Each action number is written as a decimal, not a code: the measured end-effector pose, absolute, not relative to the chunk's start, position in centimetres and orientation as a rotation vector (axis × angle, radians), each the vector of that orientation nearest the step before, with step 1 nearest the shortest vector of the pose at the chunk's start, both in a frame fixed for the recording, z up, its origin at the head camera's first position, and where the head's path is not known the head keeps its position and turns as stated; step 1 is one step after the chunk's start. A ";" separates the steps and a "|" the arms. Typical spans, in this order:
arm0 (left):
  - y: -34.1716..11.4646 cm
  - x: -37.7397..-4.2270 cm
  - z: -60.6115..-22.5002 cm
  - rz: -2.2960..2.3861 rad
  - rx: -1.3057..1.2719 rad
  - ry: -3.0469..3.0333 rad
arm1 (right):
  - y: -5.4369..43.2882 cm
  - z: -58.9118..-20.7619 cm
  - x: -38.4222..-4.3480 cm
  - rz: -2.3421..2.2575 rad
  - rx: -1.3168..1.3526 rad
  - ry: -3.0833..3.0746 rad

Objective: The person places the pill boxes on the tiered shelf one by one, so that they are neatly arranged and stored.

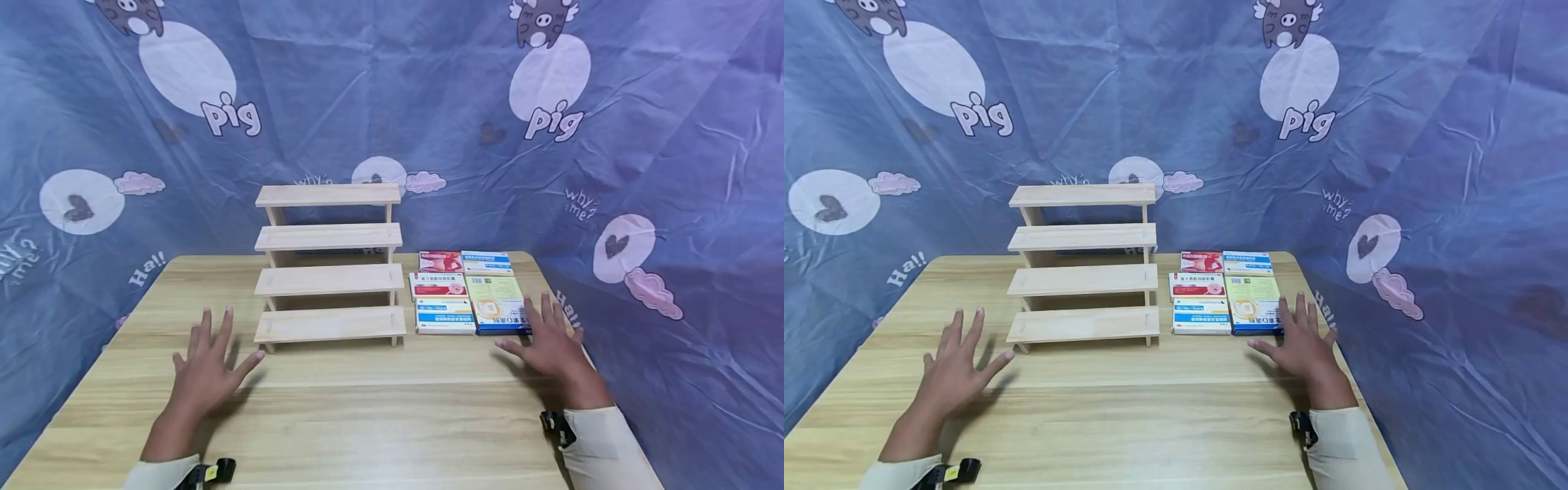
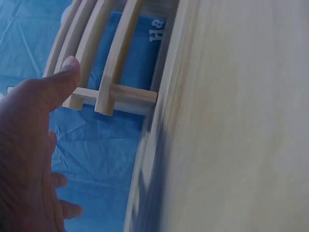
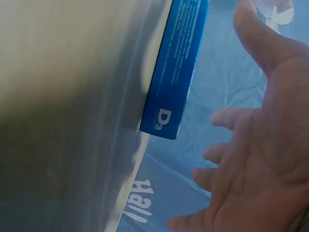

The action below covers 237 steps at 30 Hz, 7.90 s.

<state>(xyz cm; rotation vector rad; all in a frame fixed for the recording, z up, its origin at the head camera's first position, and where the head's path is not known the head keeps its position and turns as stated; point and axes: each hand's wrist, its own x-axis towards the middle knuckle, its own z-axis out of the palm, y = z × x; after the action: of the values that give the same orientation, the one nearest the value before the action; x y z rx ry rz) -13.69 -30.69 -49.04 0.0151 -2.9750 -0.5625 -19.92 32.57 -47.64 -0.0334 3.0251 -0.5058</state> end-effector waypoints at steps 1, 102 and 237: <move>-30.7 -13.9 -49.0 -0.569 0.000 -2.982 | 32.7 -47.6 -20.2 -0.516 -0.038 3.020; -29.8 -19.9 -53.4 -1.759 -0.467 -2.467 | 36.2 -51.2 -22.3 -1.127 0.025 2.827; -29.6 -19.4 -53.1 -1.808 -0.369 -2.471 | 7.0 -30.6 -36.8 -1.791 -0.804 2.804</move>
<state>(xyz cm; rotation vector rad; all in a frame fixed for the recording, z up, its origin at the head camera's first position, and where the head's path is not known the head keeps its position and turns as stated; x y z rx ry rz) -19.43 -29.64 -53.13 -0.3687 -2.4713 -1.8080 -36.78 6.99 -30.64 -0.8040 2.8044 -1.7915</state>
